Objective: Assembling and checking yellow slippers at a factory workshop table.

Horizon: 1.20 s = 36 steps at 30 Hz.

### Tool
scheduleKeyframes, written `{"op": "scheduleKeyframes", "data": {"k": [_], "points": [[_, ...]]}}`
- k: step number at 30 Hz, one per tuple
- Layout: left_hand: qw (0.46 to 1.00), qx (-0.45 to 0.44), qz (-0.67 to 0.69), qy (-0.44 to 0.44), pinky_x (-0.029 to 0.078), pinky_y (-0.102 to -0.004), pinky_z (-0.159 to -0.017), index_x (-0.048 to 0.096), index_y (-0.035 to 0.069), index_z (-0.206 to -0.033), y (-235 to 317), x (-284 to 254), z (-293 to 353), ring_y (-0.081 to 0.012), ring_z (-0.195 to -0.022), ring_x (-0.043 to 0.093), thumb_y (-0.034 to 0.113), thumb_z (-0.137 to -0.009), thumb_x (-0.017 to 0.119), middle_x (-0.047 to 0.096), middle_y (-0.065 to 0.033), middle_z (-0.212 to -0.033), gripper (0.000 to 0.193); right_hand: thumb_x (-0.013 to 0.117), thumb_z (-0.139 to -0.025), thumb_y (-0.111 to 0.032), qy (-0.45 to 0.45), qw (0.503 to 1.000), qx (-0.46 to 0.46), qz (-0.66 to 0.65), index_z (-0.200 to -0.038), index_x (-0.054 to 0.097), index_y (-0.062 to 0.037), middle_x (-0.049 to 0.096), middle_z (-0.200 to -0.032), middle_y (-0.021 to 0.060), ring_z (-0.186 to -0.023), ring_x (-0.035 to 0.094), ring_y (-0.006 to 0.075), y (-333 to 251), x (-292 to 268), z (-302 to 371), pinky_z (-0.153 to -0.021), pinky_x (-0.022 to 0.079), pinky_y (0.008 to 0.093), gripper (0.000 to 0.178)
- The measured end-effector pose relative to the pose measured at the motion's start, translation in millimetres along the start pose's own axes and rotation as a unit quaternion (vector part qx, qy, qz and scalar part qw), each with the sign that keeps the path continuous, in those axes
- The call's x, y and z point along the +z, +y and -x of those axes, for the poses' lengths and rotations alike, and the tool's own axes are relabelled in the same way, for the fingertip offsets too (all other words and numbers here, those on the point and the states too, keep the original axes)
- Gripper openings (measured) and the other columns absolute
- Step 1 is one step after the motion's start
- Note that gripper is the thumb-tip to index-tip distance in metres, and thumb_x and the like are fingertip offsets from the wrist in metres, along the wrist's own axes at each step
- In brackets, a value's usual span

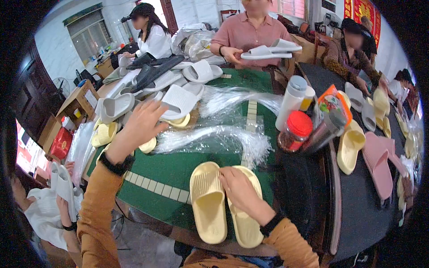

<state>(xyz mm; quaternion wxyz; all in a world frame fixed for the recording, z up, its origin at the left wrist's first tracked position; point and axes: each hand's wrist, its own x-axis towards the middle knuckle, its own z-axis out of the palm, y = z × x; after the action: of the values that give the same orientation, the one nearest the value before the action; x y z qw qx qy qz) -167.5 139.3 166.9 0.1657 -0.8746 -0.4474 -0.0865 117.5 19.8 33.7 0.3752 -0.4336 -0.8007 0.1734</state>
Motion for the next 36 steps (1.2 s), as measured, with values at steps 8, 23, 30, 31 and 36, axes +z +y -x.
{"op": "scheduleKeyframes", "data": {"k": [8, 23, 30, 31, 36], "points": [[0.952, -0.16, -0.223, 0.135, 0.022, -0.0588, -0.113, 0.051, 0.007, -0.135, -114.5, 90.1, -136.5, -0.032, -0.138, 0.037, 0.02, -0.08, 0.065, 0.05, -0.0141, -0.138, 0.058, 0.051, -0.096, -0.007, -0.047, 0.991, 0.113, -0.054, -0.117, 0.057, -0.0006, 0.063, -0.112, 0.0193, -0.104, 0.06, 0.0397, 3.9, 4.1, 6.9, -0.089, 0.049, 0.0451, 0.023], [0.893, -0.156, -0.403, -0.125, 0.035, -0.036, -0.096, 0.071, 0.011, -0.102, -124.3, 57.3, -91.2, -0.0205, -0.103, 0.061, 0.018, -0.088, 0.057, 0.071, -0.0038, -0.095, 0.021, 0.057, -0.092, -0.007, -0.05, 0.991, 0.107, -0.068, -0.117, 0.057, -0.0006, 0.062, -0.115, 0.0164, -0.108, 0.059, 0.0348, 10.5, 1.2, 7.6, -0.093, 0.048, 0.0426, 0.026], [0.893, -0.23, -0.375, -0.093, 0.034, -0.0377, -0.098, 0.057, 0.002, -0.128, -130.0, 14.4, 82.2, -0.0251, -0.099, 0.06, 0.016, -0.082, 0.059, 0.07, -0.0104, -0.094, 0.049, 0.055, -0.094, -0.009, -0.056, 0.993, 0.082, -0.058, -0.116, 0.057, 0.0011, 0.062, -0.115, 0.0172, -0.108, 0.059, 0.0348, 9.0, 2.0, 10.4, -0.094, 0.047, 0.0426, 0.025], [0.888, -0.257, -0.364, -0.113, 0.034, -0.038, -0.098, 0.056, 0.0, -0.129, -125.2, 13.6, 96.0, -0.0254, -0.098, 0.06, 0.015, -0.081, 0.059, 0.069, -0.0114, -0.093, 0.051, 0.055, -0.095, -0.01, -0.06, 0.993, 0.087, -0.057, -0.117, 0.056, 0.0008, 0.062, -0.116, 0.0173, -0.109, 0.058, 0.0351, 7.4, -1.4, 10.3, -0.095, 0.047, 0.0429, 0.025], [0.862, -0.292, -0.39, -0.143, 0.035, -0.0382, -0.095, 0.056, -0.004, -0.128, -132.3, 16.8, 164.7, -0.0261, -0.092, 0.06, 0.014, -0.077, 0.059, 0.068, -0.0126, -0.088, 0.054, 0.054, -0.095, -0.01, -0.067, 0.993, 0.076, -0.058, -0.118, 0.055, 0.0004, 0.061, -0.116, 0.0173, -0.11, 0.057, 0.0354, 10.4, 2.3, 12.0, -0.095, 0.047, 0.0431, 0.025]]}}
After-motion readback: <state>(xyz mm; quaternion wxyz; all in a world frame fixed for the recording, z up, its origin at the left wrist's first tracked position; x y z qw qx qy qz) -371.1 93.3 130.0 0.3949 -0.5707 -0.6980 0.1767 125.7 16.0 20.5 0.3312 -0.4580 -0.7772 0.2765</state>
